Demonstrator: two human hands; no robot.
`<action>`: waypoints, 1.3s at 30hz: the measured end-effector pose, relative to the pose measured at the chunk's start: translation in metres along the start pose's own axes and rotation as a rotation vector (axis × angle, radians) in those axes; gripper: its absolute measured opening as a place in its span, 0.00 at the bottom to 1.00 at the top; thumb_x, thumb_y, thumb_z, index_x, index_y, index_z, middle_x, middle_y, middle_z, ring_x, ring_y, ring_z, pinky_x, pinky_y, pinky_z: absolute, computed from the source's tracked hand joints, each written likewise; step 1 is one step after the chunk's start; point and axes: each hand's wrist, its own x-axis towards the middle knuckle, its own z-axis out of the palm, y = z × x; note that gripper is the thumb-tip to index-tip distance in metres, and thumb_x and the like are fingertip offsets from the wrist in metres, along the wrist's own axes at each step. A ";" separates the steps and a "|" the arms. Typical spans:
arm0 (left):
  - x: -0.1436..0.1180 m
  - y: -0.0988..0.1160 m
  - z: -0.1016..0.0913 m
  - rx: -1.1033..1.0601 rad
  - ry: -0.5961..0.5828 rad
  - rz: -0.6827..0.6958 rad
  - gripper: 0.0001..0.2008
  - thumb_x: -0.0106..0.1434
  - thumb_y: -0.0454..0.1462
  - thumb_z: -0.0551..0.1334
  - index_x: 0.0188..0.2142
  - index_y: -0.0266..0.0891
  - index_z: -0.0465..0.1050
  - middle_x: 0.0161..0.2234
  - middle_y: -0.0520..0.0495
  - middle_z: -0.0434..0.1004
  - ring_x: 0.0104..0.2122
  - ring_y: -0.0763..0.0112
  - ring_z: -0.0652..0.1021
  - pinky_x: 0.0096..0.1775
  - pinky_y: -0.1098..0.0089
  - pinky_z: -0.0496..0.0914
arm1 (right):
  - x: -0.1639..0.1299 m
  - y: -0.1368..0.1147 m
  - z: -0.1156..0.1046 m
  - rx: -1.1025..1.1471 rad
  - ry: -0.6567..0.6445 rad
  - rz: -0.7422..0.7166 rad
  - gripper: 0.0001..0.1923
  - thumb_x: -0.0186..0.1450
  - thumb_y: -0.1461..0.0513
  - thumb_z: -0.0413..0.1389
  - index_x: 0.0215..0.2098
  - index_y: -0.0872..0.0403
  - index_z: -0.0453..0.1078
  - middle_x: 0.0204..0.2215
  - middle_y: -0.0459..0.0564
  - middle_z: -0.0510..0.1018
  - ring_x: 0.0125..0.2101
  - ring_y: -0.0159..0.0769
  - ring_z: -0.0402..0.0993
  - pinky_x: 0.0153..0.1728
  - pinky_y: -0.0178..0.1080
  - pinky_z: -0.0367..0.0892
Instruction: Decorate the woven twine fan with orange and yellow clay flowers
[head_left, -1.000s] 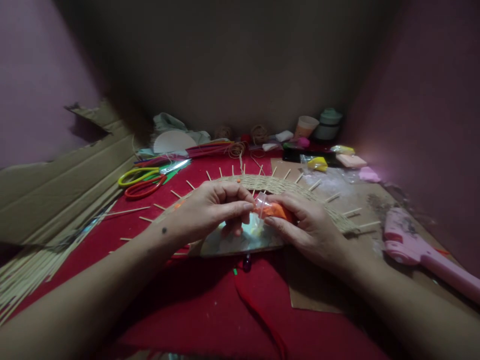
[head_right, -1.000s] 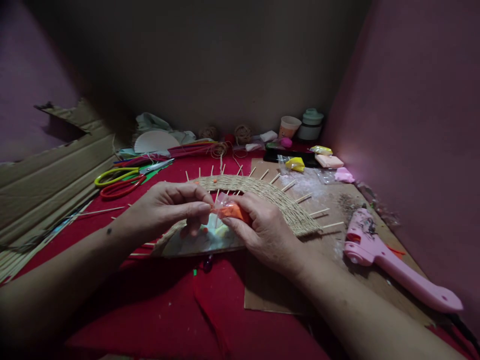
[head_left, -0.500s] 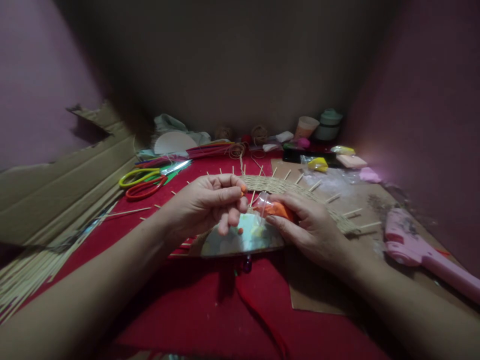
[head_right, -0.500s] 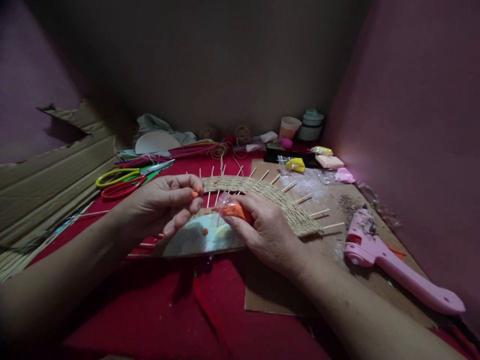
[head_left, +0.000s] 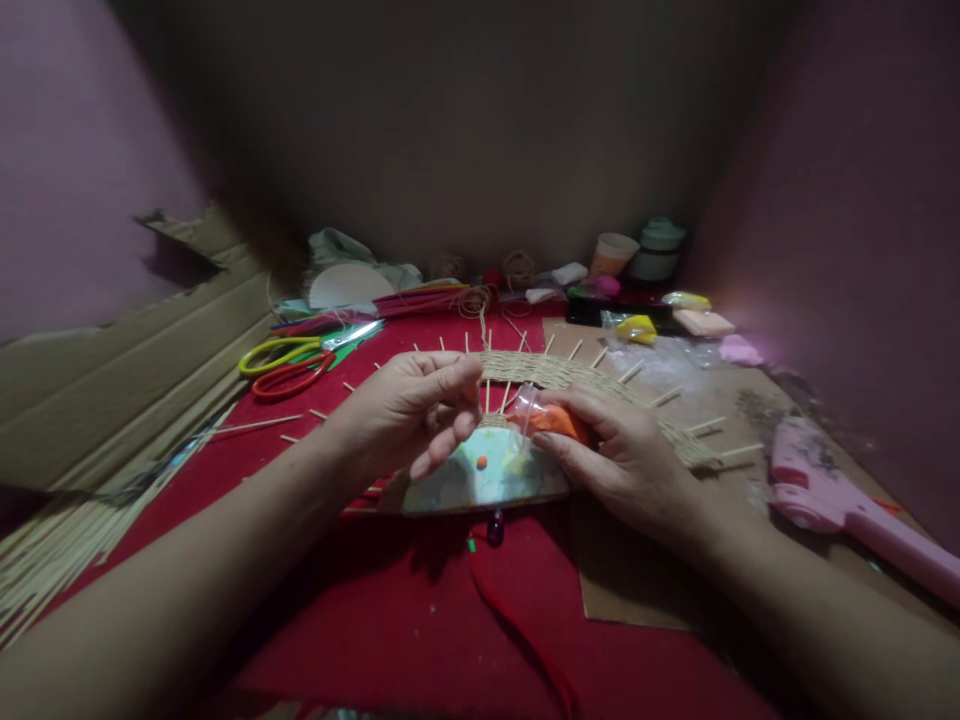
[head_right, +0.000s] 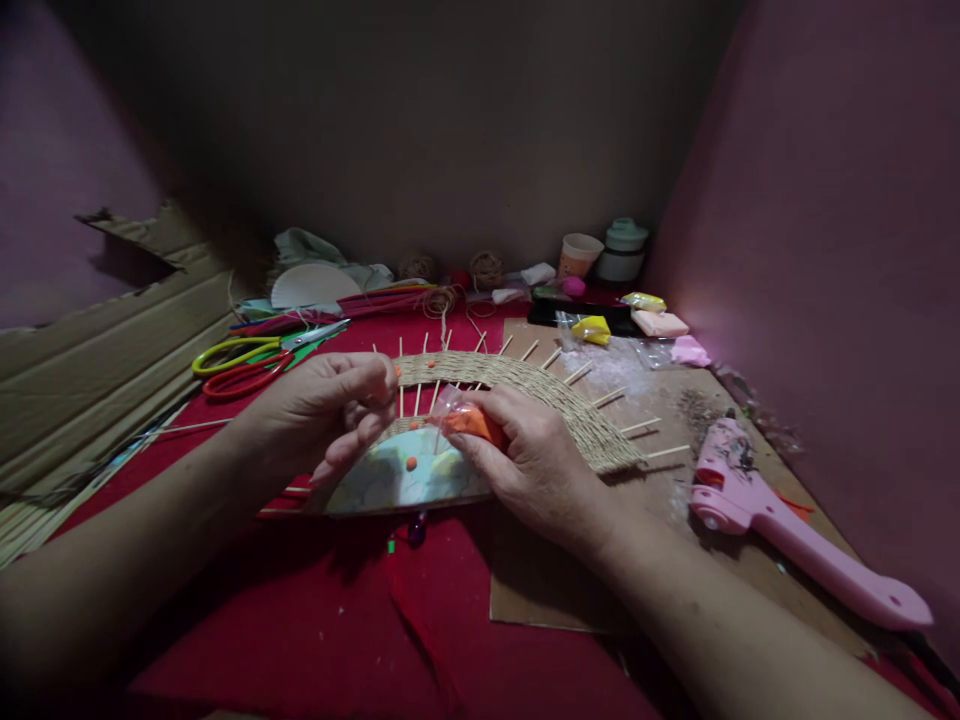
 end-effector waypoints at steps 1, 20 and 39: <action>0.000 0.001 0.000 -0.020 -0.002 0.008 0.11 0.64 0.38 0.58 0.27 0.34 0.69 0.17 0.52 0.73 0.07 0.81 0.66 0.07 0.84 0.59 | 0.000 0.000 0.000 -0.001 0.001 -0.002 0.09 0.63 0.63 0.55 0.41 0.57 0.71 0.32 0.49 0.75 0.32 0.32 0.70 0.34 0.36 0.65; 0.002 0.005 -0.010 0.031 0.057 0.101 0.08 0.52 0.35 0.69 0.24 0.35 0.71 0.16 0.55 0.69 0.10 0.81 0.67 0.10 0.83 0.61 | 0.001 0.005 -0.001 -0.018 0.077 -0.039 0.11 0.62 0.65 0.57 0.42 0.60 0.73 0.36 0.51 0.79 0.35 0.32 0.73 0.37 0.35 0.67; 0.003 -0.003 -0.007 1.115 -0.120 0.403 0.04 0.59 0.33 0.62 0.34 0.37 0.77 0.31 0.50 0.74 0.32 0.75 0.73 0.33 0.74 0.66 | 0.002 0.005 -0.003 -0.044 0.161 -0.002 0.09 0.61 0.64 0.58 0.40 0.58 0.73 0.34 0.49 0.79 0.35 0.33 0.73 0.38 0.37 0.68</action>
